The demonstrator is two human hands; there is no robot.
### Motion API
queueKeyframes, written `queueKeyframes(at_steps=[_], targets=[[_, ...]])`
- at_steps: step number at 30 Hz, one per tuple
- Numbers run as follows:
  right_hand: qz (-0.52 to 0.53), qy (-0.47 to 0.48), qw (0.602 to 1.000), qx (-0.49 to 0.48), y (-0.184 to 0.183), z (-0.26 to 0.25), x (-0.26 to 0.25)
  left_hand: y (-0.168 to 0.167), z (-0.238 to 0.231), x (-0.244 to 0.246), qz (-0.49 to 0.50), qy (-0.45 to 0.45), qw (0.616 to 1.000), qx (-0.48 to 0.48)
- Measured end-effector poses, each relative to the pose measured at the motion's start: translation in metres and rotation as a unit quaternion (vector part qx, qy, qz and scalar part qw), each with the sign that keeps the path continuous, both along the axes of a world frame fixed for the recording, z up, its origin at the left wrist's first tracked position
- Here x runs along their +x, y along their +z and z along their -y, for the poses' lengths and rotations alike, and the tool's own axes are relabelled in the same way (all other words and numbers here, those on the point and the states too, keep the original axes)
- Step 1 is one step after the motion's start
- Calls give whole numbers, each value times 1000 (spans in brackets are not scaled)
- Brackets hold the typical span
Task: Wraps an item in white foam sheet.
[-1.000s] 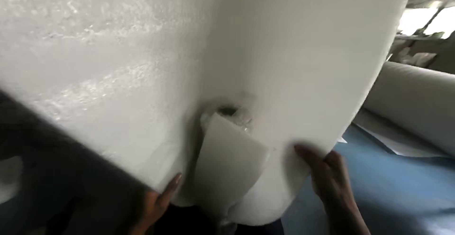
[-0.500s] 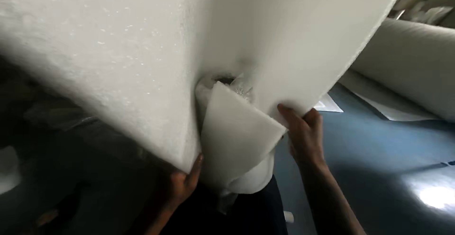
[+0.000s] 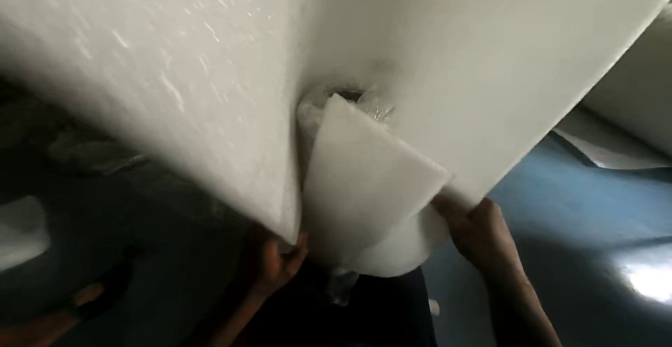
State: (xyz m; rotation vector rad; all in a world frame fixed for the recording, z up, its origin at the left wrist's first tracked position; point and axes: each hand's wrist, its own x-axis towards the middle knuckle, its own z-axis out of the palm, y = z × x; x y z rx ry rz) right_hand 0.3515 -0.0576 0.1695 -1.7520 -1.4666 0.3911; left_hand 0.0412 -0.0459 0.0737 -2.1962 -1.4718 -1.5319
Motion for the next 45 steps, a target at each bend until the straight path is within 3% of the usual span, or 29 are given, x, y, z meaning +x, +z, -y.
queueKeyframes(at_steps=[2, 4, 5, 6, 10, 14, 17, 22, 27, 34, 36, 39, 41, 42, 43, 45], targets=[[9, 13, 1000, -9, 3, 3, -4, 12, 4, -10, -65, 49, 984, -156], [7, 28, 999, -21, 4, 8, -11, 26, 4, -20, -85, 53, 932, -349], [7, 35, 999, -26, 5, 10, -16, 27, 4, -23, -98, 42, 914, -391], [11, 43, 999, -32, 6, 11, -21, 25, 4, -25, -119, 24, 907, -403], [42, 98, 994, 13, -3, 12, -45, 10, 2, -16, -231, -76, 926, -287], [24, 146, 983, 105, -32, 15, -70, 51, 1, 8, -329, -97, 820, -458], [1, 149, 985, 82, -30, 17, -83, 57, -3, 13, -355, -93, 787, -496], [42, 176, 969, 166, -44, 14, -87, 62, -12, 18, -366, -100, 778, -500], [22, 212, 970, 115, -36, 11, -86, 66, -20, 18, -378, -119, 775, -493], [45, 194, 968, -151, 33, 7, -100, 76, -22, 20, -395, -167, 763, -484], [64, 206, 966, -140, 30, 12, -96, 77, -24, 22, -401, -148, 753, -501], [158, 251, 955, 11, -15, 5, -75, 65, -26, 12, -367, -128, 787, -479], [118, 216, 963, 108, -28, 2, -64, 52, -20, -4, -282, -109, 855, -421], [84, 188, 966, 154, -30, -1, -58, 32, -19, -14, -212, -93, 913, -336], [48, 163, 968, 187, -31, -5, -50, 16, -20, -21, -149, -81, 947, -274], [-41, 135, 972, 187, -29, -8, -34, -6, -21, -32, -68, -60, 977, -195]])
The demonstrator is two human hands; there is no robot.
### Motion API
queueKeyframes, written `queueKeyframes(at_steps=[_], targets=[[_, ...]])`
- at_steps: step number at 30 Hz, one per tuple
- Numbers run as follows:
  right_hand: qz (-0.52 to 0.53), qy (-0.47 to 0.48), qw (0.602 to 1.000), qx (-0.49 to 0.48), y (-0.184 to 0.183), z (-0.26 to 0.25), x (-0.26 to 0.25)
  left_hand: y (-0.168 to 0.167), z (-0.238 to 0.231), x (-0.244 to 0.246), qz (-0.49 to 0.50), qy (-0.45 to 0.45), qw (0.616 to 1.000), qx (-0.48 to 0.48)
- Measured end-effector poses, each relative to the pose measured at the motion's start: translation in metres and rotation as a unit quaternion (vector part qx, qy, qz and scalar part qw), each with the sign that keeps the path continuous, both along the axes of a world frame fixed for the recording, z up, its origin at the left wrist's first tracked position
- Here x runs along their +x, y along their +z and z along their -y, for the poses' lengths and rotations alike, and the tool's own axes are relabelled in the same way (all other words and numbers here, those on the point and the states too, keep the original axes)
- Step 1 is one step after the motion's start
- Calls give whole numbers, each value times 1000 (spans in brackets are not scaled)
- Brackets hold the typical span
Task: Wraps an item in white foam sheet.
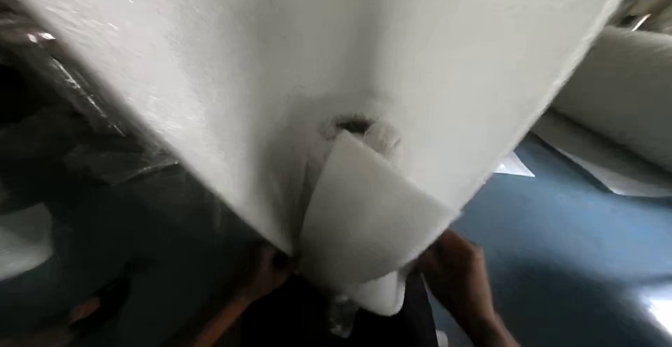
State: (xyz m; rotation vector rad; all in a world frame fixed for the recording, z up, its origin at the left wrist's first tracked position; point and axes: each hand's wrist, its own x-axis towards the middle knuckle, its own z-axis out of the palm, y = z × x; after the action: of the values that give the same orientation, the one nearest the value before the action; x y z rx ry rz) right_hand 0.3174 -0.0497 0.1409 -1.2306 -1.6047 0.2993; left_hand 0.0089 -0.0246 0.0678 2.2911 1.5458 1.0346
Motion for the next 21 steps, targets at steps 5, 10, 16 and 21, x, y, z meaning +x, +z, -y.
queueKeyframes(at_steps=[5, 10, 16, 21], targets=[[-144, 3, 988, -50, 2, -2, 31, -13, 15, -5, 76, 79, 990, -85], [-183, -14, 983, -27, 1, 0, 44, -15, 17, -3, 142, 101, 979, -102], [-66, -68, 995, -42, -4, 11, 32, -5, 16, 7, 124, 121, 984, -28], [-45, -115, 985, -120, -27, 18, 19, 3, 16, 6, 164, 157, 972, -58]])
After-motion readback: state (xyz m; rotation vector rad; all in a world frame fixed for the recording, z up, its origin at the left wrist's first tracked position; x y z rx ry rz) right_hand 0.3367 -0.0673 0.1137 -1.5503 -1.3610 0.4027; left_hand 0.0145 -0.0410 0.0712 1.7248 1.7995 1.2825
